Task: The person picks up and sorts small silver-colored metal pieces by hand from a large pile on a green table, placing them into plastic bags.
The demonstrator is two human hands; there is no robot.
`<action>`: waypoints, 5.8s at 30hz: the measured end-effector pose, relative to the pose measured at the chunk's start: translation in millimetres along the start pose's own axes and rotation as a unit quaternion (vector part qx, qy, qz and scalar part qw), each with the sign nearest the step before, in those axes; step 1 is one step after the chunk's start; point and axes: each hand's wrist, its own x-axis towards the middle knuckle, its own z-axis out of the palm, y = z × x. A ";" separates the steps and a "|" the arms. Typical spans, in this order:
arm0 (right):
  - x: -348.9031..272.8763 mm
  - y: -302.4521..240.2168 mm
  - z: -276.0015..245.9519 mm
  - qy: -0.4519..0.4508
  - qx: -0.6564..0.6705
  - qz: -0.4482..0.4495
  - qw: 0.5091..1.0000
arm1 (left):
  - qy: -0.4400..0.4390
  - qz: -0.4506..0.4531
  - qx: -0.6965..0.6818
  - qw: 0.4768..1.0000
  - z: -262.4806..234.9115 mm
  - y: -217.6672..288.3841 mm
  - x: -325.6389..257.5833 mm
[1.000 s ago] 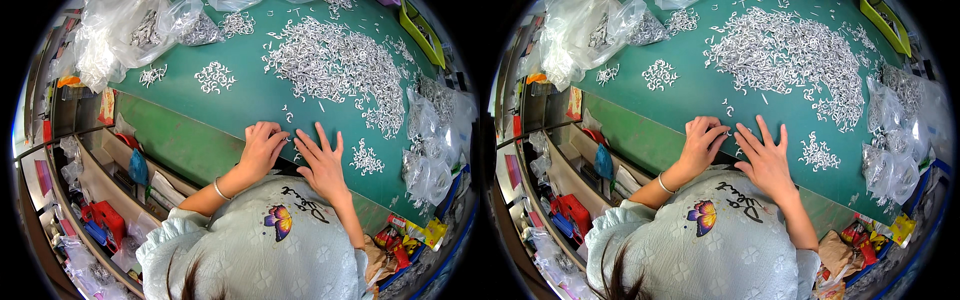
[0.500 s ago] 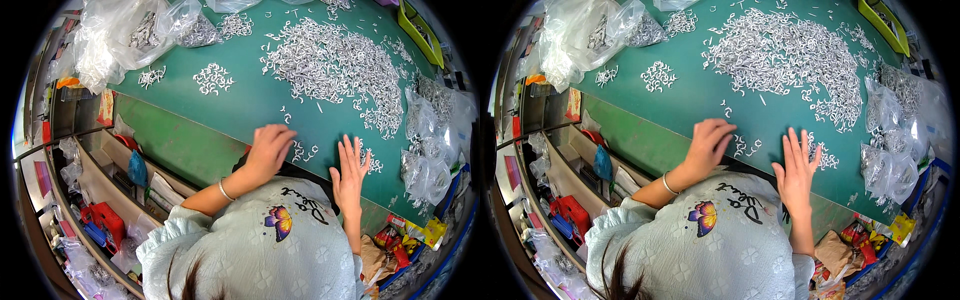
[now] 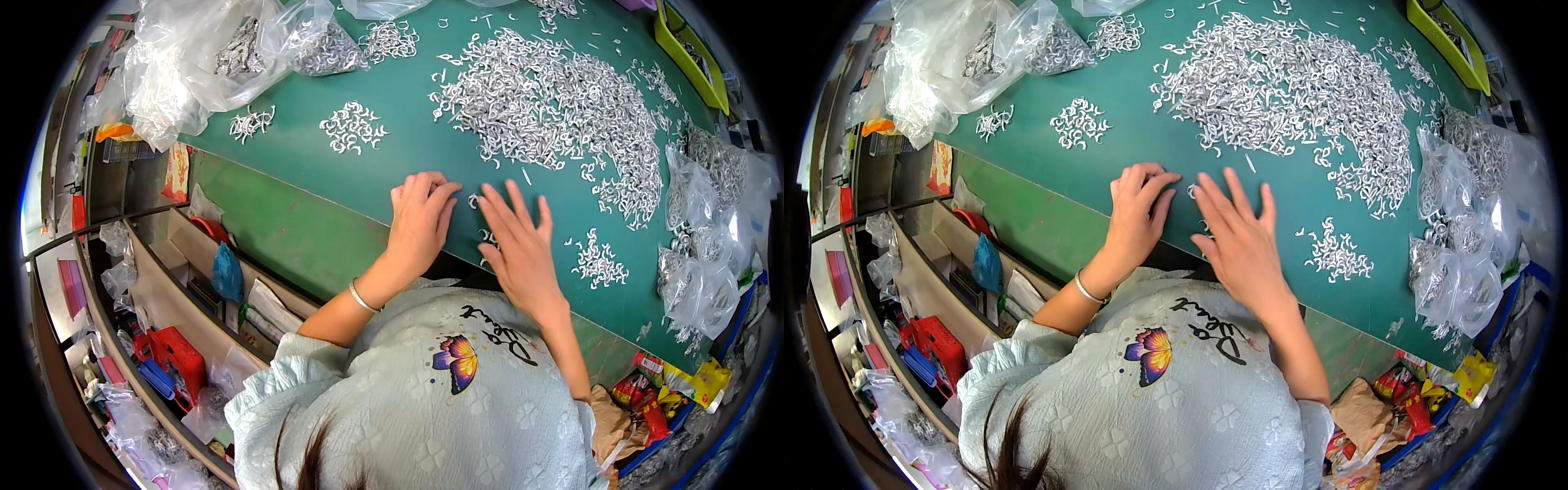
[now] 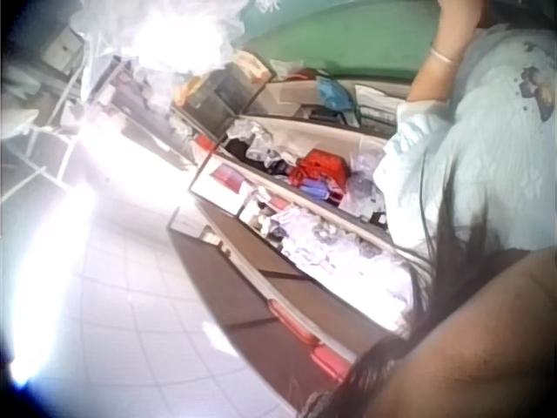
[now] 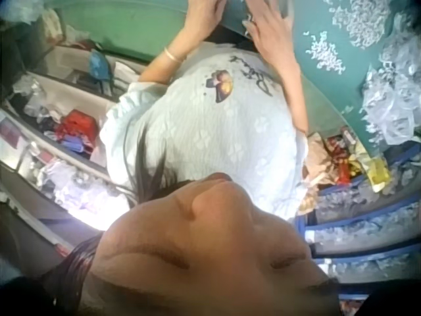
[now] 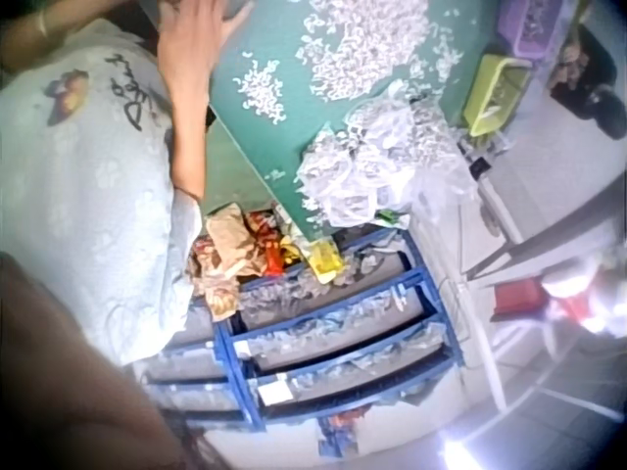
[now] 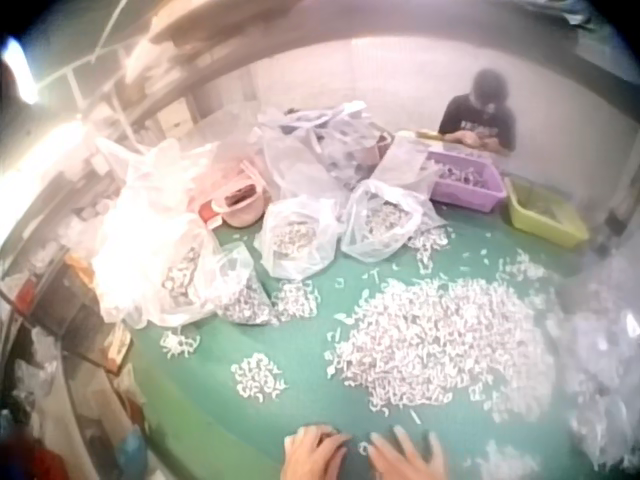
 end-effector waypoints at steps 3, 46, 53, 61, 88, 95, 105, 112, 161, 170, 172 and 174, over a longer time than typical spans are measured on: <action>9.0 0.9 5.3 -0.035 -0.030 -0.018 0.999 | 0.015 0.008 -0.007 1.000 0.5 -4.0 6.5; -57.5 4.8 18.7 0.092 0.245 -0.047 0.964 | -0.120 -0.402 -0.618 0.665 -79.7 -26.7 -2.6; -54.2 4.0 22.3 0.113 0.227 -0.009 0.967 | 0.172 -0.147 -0.134 0.965 -61.8 -98.1 72.9; 10.2 -11.0 12.7 0.038 0.029 -0.043 0.998 | 0.091 -0.041 0.101 0.990 -39.6 -86.7 50.1; 37.1 57.1 -13.0 0.119 -0.112 0.074 0.984 | -0.075 0.016 0.122 0.990 50.8 -10.7 110.2; 4.4 35.7 -9.5 -0.007 -0.098 0.047 0.994 | -0.133 0.094 0.097 0.982 28.6 9.5 57.8; -33.2 27.4 -17.8 -0.002 -0.063 0.070 0.996 | -0.136 0.119 0.035 0.983 14.8 27.9 23.7; -42.6 21.4 -14.7 0.023 -0.002 0.050 0.998 | -0.200 0.106 -0.004 0.974 16.5 34.2 -0.6; -18.0 45.3 -31.0 0.166 0.647 0.209 0.715 | -0.319 -0.239 -0.550 0.734 32.5 52.9 68.7; -147.3 70.3 -87.7 0.509 0.299 0.287 0.754 | -0.259 -0.134 -0.456 0.841 30.5 77.6 52.5; -198.7 85.3 -113.4 0.606 0.295 0.329 0.662 | -0.221 -0.115 -0.419 0.873 29.5 72.1 44.8; -267.2 120.2 -120.6 0.624 0.198 0.401 0.641 | -0.175 -0.054 -0.350 0.919 32.1 68.7 38.3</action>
